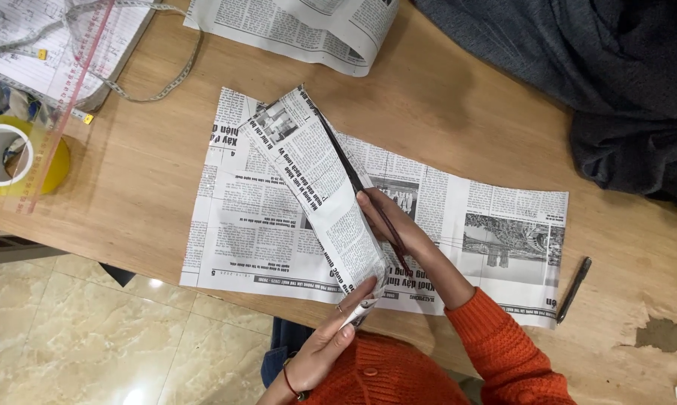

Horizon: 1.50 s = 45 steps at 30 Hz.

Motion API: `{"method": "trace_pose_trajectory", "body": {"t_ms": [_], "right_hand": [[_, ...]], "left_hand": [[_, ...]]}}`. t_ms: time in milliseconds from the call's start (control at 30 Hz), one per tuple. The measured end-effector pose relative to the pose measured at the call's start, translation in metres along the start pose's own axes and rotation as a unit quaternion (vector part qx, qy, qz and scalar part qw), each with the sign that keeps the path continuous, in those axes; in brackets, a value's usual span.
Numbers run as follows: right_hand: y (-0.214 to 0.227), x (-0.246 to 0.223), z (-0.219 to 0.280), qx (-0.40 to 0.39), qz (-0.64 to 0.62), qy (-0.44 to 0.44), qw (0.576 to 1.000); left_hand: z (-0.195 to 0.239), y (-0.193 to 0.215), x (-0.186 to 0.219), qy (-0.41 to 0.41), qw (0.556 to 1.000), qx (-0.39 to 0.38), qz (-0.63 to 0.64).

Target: The person uses scissors to cut a newspaper into strips on a wooden table. They repeatedly cut along the length of the paper, separate the cut pieces, and continue cutting additional sections.

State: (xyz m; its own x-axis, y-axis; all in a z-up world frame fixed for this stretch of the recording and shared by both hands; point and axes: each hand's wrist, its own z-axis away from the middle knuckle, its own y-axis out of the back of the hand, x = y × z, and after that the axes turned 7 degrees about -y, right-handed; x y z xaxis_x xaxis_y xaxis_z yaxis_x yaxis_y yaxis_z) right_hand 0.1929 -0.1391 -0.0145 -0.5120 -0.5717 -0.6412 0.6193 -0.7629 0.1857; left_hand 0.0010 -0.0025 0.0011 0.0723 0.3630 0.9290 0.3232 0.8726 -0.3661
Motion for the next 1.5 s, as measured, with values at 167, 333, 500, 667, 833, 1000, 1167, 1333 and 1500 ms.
{"method": "trace_pose_trajectory", "body": {"t_ms": [167, 333, 500, 667, 833, 1000, 1167, 1333, 1500], "right_hand": [[0.0, -0.017, 0.004, 0.013, 0.044, -0.012, 0.999], [-0.001, -0.014, -0.006, 0.011, 0.025, -0.011, 1.0], [0.0, 0.003, -0.021, 0.006, 0.02, 0.022, 1.0], [-0.001, 0.015, -0.032, 0.027, 0.043, 0.083, 0.995], [-0.002, 0.032, -0.047, 0.017, 0.009, 0.057, 0.998], [-0.011, 0.009, -0.024, 0.032, 0.034, 0.032, 0.998], [-0.022, 0.007, -0.03, 0.038, 0.008, 0.052, 0.998], [-0.031, -0.007, -0.028, 0.035, -0.012, 0.063, 0.997], [-0.037, -0.018, -0.026, 0.044, -0.021, 0.067, 0.997]], "left_hand": [[-0.001, 0.001, -0.001, -0.002, 1.0, -0.01, 0.0], [-0.001, 0.002, -0.003, 0.001, 1.0, -0.011, 0.008], [-0.004, 0.011, -0.007, 0.015, 0.999, -0.022, 0.031], [-0.065, 0.064, 0.035, -0.117, 0.961, -0.114, -0.225], [-0.16, 0.189, -0.049, -0.101, 0.805, 0.148, -0.566], [-0.197, 0.244, -0.101, -0.047, 0.632, 0.225, -0.74], [-0.198, 0.244, -0.1, 0.053, 0.656, 0.205, -0.724], [-0.199, 0.245, -0.1, 0.06, 0.659, 0.2, -0.723], [-0.199, 0.245, -0.099, 0.061, 0.659, 0.202, -0.722]]}}
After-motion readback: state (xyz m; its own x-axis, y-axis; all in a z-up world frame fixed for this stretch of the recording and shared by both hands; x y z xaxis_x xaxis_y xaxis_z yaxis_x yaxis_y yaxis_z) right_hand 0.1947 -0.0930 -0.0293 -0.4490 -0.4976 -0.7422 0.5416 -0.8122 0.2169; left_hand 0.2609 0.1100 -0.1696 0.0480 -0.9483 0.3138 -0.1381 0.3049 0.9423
